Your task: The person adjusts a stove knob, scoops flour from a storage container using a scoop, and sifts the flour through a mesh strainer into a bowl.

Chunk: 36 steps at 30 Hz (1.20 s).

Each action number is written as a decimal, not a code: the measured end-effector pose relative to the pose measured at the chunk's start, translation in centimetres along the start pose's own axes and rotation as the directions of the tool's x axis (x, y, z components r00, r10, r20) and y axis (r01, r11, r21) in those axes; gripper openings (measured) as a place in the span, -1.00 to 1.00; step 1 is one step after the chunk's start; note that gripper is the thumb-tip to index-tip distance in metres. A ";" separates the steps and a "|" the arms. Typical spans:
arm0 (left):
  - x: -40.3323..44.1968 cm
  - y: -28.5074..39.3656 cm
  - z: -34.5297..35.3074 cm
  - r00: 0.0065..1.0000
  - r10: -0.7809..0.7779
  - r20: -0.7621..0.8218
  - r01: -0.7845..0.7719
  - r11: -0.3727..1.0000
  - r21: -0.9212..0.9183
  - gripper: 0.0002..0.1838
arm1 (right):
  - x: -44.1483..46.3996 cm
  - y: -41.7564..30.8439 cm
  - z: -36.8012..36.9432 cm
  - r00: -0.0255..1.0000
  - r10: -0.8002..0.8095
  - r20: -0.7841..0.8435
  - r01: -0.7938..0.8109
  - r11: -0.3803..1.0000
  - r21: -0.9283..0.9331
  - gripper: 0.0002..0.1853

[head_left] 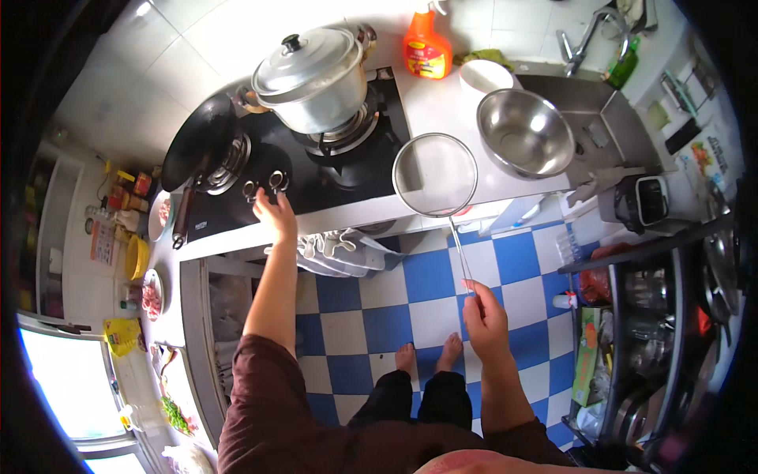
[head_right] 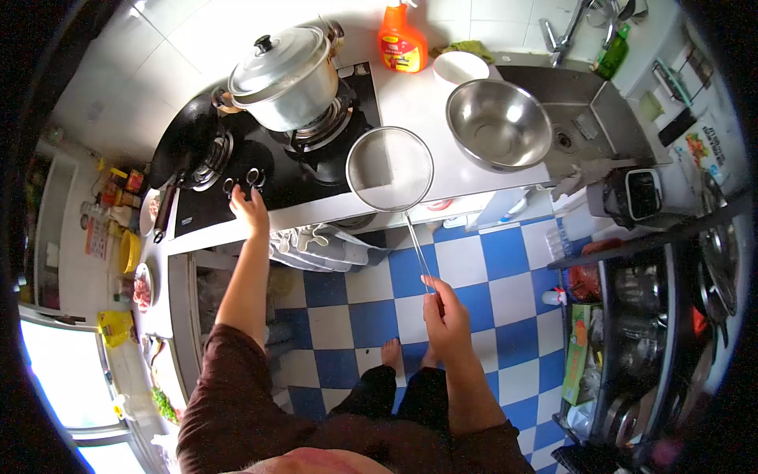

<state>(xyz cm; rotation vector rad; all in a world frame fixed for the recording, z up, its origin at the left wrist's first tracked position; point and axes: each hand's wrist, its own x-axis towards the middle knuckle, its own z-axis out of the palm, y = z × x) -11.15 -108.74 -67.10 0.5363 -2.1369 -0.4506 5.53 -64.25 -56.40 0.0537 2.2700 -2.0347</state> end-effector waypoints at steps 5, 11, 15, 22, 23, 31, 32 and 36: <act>-16.3 8.3 -9.0 0.890 0.162 0.426 -0.067 0.971 -0.228 -0.49 | -3.4 -2.5 -2.6 0.999 0.015 -0.043 -0.016 1.000 -0.016 -0.68; -30.7 18.8 -17.9 0.452 0.186 0.872 0.351 0.862 -0.366 -0.58 | -9.5 -7.4 -6.2 0.981 0.018 -0.193 -0.031 0.997 -0.065 -0.65; -27.9 27.7 -19.1 0.246 0.544 0.802 0.282 0.751 -0.597 -0.69 | -13.6 -9.1 -10.0 0.947 0.037 -0.319 -0.061 0.996 -0.066 -0.64; -24.0 45.5 -21.9 0.011 0.808 0.588 0.715 0.405 -0.570 -0.59 | -18.7 -10.3 -16.6 0.881 0.001 -0.474 -0.092 0.982 -0.168 -0.48; -24.2 48.3 -23.2 -0.058 0.758 0.649 0.778 0.442 -0.446 -0.64 | -19.2 -10.5 -17.7 0.876 0.013 -0.483 -0.132 0.968 -0.214 -0.46; -28.9 60.4 -25.1 -0.152 0.754 0.639 0.892 0.384 -0.240 -0.88 | -21.6 -11.2 -26.6 0.840 -0.170 -0.515 0.012 0.955 -0.296 -0.37; -29.4 61.4 -24.9 -0.095 0.793 0.602 0.888 0.341 -0.309 -0.92 | -22.0 -11.8 -27.6 0.836 -0.189 -0.515 0.012 0.945 -0.327 -0.38; -28.3 66.9 -25.9 -0.028 0.811 0.585 0.875 0.303 -0.378 -0.93 | -23.6 -14.1 -35.0 0.682 -0.483 -0.548 0.100 0.805 -0.585 -0.50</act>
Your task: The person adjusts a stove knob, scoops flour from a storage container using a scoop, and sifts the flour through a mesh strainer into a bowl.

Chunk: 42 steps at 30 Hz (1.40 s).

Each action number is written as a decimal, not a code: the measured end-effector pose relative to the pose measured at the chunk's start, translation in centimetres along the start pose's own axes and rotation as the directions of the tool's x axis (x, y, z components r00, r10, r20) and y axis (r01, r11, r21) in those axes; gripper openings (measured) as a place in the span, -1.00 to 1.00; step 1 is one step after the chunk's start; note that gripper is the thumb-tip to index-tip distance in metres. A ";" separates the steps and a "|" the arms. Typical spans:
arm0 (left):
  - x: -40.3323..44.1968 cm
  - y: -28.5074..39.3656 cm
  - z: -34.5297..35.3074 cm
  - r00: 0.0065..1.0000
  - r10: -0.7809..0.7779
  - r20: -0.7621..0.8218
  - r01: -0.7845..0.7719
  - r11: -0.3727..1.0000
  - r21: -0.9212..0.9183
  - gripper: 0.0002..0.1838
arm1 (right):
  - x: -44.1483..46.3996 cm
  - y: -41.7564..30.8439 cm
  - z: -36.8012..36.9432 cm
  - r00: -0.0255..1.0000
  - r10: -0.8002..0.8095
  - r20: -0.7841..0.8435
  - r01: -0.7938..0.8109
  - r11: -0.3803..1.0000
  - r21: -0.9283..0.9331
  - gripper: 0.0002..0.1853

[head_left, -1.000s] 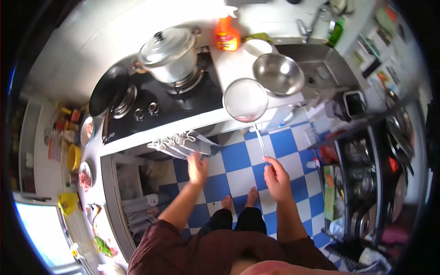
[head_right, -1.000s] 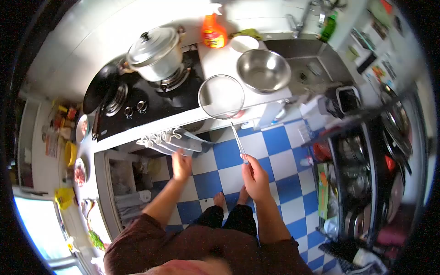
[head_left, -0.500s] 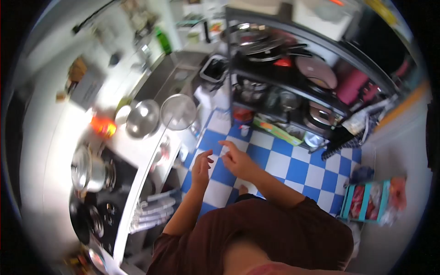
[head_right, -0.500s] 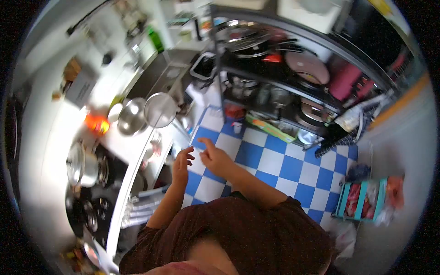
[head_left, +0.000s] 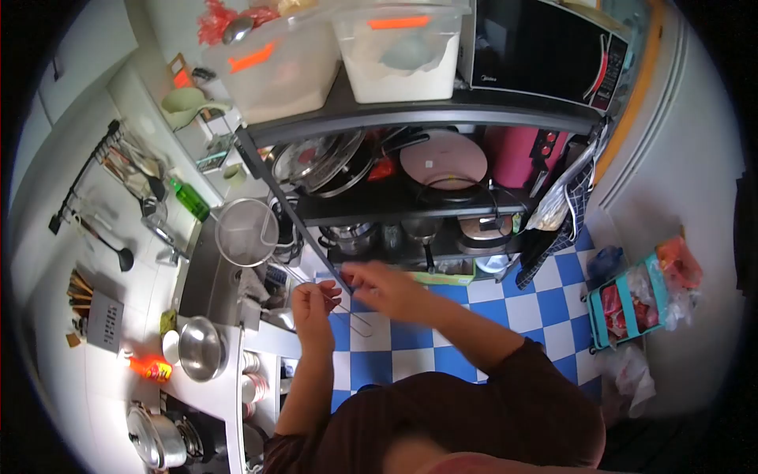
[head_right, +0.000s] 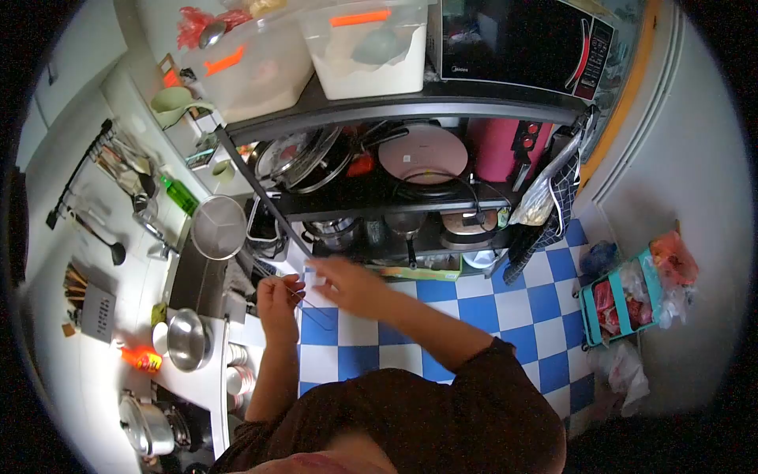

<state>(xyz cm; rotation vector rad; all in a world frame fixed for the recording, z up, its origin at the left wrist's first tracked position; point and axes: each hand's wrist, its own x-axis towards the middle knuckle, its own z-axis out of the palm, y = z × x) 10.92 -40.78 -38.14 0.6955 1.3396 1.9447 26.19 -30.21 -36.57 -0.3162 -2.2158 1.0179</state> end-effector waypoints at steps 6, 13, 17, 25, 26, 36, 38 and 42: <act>5.7 7.9 2.1 0.971 0.173 0.165 -0.172 0.985 -0.020 -0.89 | 10.4 -3.9 -16.2 0.833 -0.184 -0.522 -0.014 0.936 -0.353 -0.73; 14.9 20.2 9.1 0.872 0.189 0.452 -0.192 0.981 -0.039 -0.74 | 24.1 -6.8 -30.3 0.798 -0.491 -0.348 -0.163 0.380 -0.910 -0.75; 21.5 24.9 15.6 0.865 0.143 0.481 -0.150 0.988 -0.024 -0.84 | 28.1 -8.1 -32.4 0.900 -0.102 -0.423 -0.387 0.256 -0.886 -0.66; 31.1 27.9 25.4 0.819 0.170 0.548 -0.280 0.952 0.123 -0.82 | 30.4 -8.7 -35.0 0.955 0.102 -0.277 -0.280 0.022 -0.960 -0.57; 31.9 28.1 26.2 0.829 0.129 0.545 -0.271 0.944 0.189 -0.82 | 30.5 -8.4 -35.2 0.958 0.103 -0.266 -0.269 0.019 -0.963 -0.57; 33.1 30.8 28.8 0.799 0.265 0.540 -0.236 0.964 -0.123 -0.84 | 28.3 -8.6 -33.3 1.000 -0.018 0.002 0.012 0.546 -0.838 -0.67; 31.8 31.3 29.3 0.814 0.295 0.501 -0.288 0.953 -0.092 -0.88 | 29.6 -8.1 -33.8 0.989 0.142 -0.047 -0.109 0.468 -0.877 -0.60; 31.2 32.3 29.2 0.781 0.346 0.519 -0.365 0.929 -0.070 -0.87 | 34.3 -4.7 -37.1 0.864 0.465 -0.192 -0.332 0.240 -0.912 -0.53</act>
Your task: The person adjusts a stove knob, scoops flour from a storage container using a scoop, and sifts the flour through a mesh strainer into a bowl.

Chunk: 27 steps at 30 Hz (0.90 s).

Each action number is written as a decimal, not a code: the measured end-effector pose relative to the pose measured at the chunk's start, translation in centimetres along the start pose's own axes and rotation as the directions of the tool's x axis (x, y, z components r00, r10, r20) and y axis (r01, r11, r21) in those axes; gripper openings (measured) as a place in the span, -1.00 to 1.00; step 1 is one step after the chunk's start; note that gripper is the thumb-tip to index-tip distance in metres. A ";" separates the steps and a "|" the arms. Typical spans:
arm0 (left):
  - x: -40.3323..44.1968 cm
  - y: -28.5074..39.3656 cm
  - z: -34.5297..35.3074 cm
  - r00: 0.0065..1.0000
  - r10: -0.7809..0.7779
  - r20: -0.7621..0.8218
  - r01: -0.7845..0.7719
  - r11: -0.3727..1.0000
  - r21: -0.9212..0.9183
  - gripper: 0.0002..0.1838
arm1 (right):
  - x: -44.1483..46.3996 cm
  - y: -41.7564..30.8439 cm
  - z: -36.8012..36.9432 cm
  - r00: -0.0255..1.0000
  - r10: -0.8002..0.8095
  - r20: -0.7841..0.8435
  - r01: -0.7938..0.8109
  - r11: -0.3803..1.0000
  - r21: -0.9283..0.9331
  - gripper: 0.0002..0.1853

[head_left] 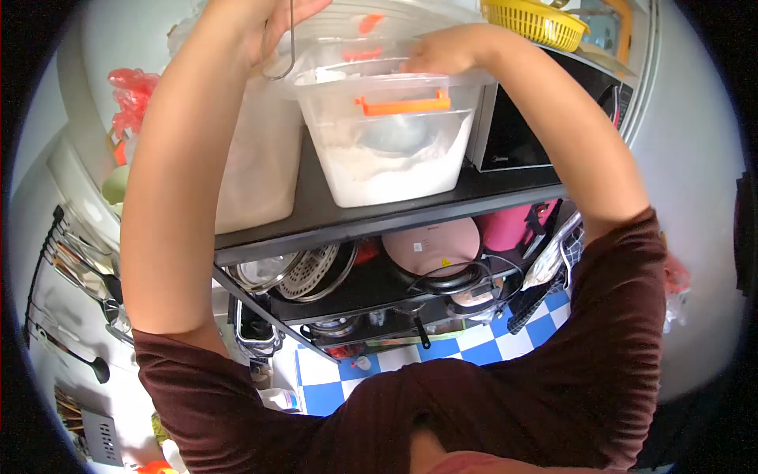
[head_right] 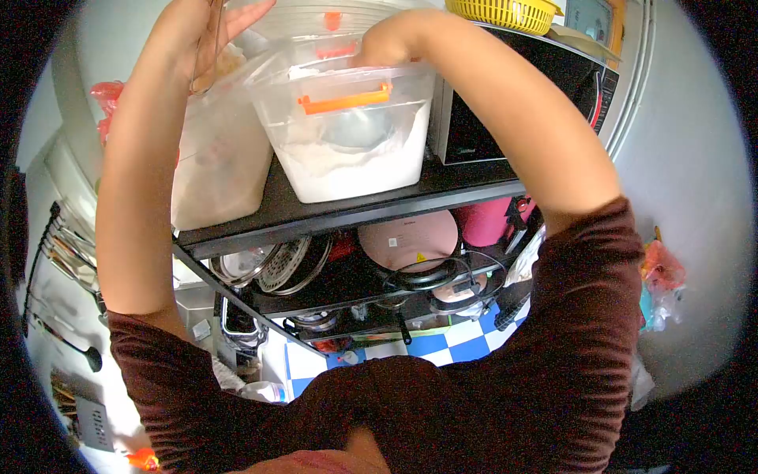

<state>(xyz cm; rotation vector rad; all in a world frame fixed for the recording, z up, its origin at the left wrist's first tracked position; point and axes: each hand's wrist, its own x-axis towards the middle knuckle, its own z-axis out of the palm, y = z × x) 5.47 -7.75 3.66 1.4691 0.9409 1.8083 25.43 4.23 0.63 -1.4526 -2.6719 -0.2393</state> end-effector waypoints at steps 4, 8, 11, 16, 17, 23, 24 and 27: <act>0.8 0.1 -0.6 0.999 0.016 0.049 -0.014 0.999 -0.035 -0.87 | 0.0 -0.5 -1.7 0.933 0.053 0.356 -0.009 0.992 -0.124 -0.49; 1.9 -0.7 -0.5 0.995 0.092 0.035 -0.088 0.992 -0.090 -0.87 | 3.8 -0.3 0.8 0.956 0.195 0.217 -0.144 0.962 -0.231 -0.47; 1.6 -0.8 -0.6 0.994 0.100 0.049 -0.093 0.987 -0.132 -0.87 | 4.9 0.5 1.0 0.953 0.115 0.280 -0.030 0.957 -0.289 -0.48; 1.2 -0.9 -0.5 0.991 0.125 0.049 -0.115 0.980 -0.161 -0.86 | 3.7 1.7 0.4 0.982 0.009 0.189 0.046 0.957 -0.285 -0.55; 1.7 -1.0 -0.8 0.989 0.132 0.069 -0.119 0.979 -0.163 -0.84 | 2.6 1.2 -0.6 0.984 0.023 0.175 0.023 0.966 -0.259 -0.57; 2.0 -0.3 -0.6 0.997 0.054 0.053 -0.047 0.990 -0.131 -0.76 | 1.4 2.4 -1.7 0.971 0.108 0.215 -0.134 0.984 0.115 -0.65; 2.4 -0.1 -0.6 0.999 0.018 0.042 -0.013 0.991 -0.132 -0.75 | 0.6 1.9 -2.0 0.976 0.121 0.182 -0.144 0.982 0.123 -0.67; 2.4 0.0 -0.4 0.994 0.098 0.057 -0.092 0.990 -0.111 -0.76 | -1.0 1.1 -2.5 0.985 0.162 0.066 -0.166 0.984 0.062 -0.68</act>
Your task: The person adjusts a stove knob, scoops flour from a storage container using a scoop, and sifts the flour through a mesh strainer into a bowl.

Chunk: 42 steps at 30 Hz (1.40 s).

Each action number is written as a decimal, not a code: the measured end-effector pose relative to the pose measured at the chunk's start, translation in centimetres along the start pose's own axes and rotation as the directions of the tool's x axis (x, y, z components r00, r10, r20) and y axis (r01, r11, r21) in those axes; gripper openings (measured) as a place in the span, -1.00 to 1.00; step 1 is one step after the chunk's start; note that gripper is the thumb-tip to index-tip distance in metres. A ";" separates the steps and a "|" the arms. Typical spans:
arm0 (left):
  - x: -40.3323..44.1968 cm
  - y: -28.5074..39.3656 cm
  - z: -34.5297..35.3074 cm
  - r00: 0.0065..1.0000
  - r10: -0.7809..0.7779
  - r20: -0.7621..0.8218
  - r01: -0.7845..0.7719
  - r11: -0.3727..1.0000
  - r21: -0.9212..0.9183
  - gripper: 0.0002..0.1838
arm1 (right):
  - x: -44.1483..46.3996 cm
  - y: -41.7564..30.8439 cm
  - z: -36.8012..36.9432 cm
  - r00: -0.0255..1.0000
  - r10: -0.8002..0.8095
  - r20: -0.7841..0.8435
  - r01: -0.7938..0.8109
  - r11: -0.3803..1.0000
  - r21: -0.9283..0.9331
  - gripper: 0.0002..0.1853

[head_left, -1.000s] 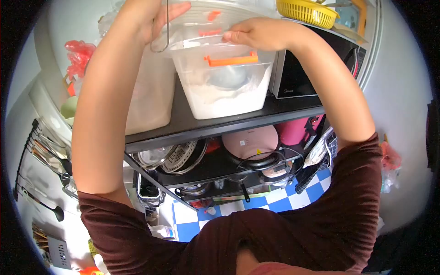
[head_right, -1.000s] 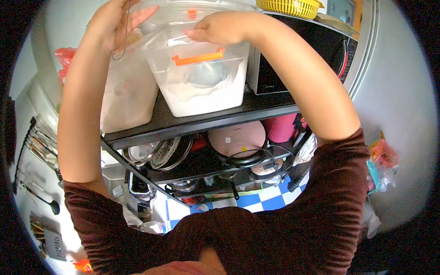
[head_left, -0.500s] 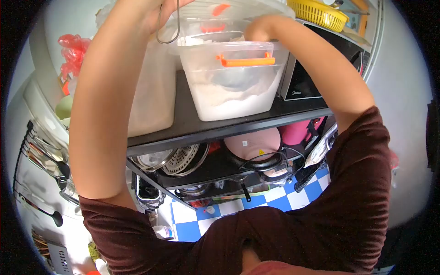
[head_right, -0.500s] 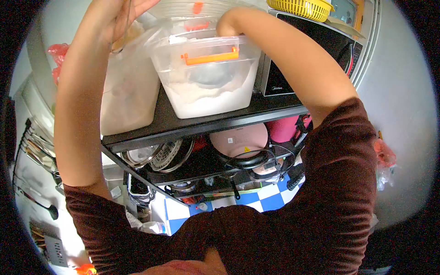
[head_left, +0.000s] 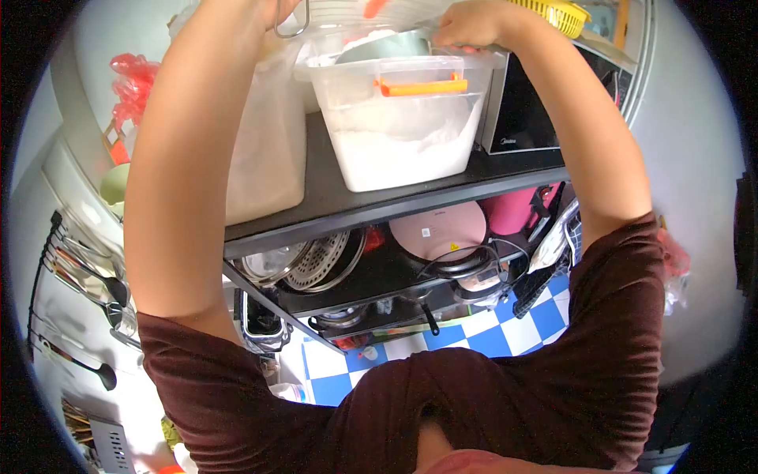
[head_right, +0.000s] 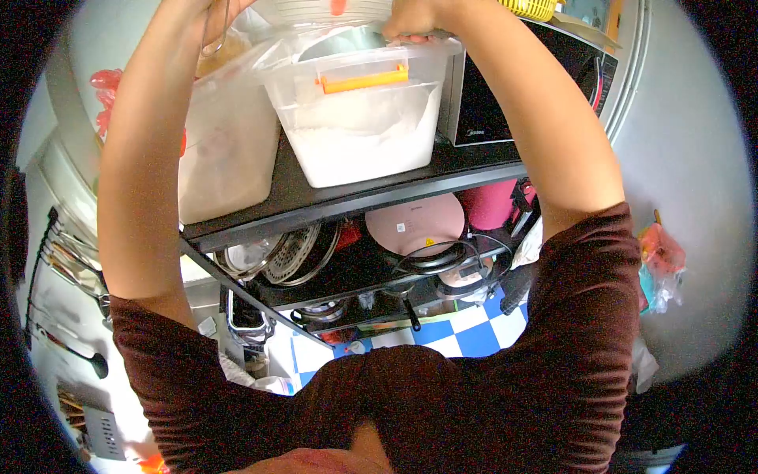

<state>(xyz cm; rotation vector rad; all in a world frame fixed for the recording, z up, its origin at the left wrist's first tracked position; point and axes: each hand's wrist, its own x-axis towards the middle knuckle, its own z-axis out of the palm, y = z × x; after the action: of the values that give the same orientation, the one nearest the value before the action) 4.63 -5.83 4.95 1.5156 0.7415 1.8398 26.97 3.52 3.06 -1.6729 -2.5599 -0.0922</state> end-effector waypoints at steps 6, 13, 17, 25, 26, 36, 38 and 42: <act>2.7 0.0 -1.0 0.994 -0.091 0.069 0.095 0.993 -0.068 -0.78 | -1.6 -0.7 -0.6 0.996 0.044 -0.074 -0.043 0.999 0.016 -0.63; 2.6 0.1 -1.2 0.992 -0.089 0.090 0.097 0.991 -0.091 -0.82 | -5.3 0.4 -0.4 0.988 0.023 -0.152 0.027 0.947 0.319 -0.65; 3.1 -0.1 -1.2 0.991 -0.088 0.099 0.101 0.986 -0.132 -0.83 | -9.9 -1.7 -1.3 0.962 0.147 -0.231 -0.054 0.929 0.366 -0.69; 5.3 -0.1 -1.3 0.986 -0.148 0.081 0.155 0.984 -0.083 -0.78 | -13.2 -0.9 -4.1 0.975 0.146 -0.167 -0.058 0.894 0.445 -0.72; 4.9 0.0 -1.2 0.987 -0.146 0.063 0.151 0.986 -0.075 -0.77 | -13.2 -0.5 -4.0 0.981 0.125 -0.148 -0.043 0.884 0.465 -0.72; 4.0 -1.1 -1.5 0.992 -0.125 -0.029 0.123 0.991 -0.058 -0.74 | -18.9 -0.3 -3.9 0.969 0.042 -0.243 0.065 0.906 0.418 -0.66; 3.6 -1.4 -2.2 0.985 -0.173 -0.012 0.172 0.985 -0.031 -0.73 | -20.0 0.9 -3.8 0.982 0.014 -0.187 0.062 0.917 0.393 -0.67; 1.7 -2.5 -3.5 0.941 -0.337 0.023 0.336 0.941 0.049 -0.74 | -22.4 3.6 -0.3 0.946 -0.154 -0.285 0.254 0.898 0.358 -0.62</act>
<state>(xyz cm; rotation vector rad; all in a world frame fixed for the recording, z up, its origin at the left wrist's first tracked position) 1.30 -2.99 3.48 1.3439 0.9672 1.5493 39.26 -15.43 1.14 -1.1641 -2.3577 0.1748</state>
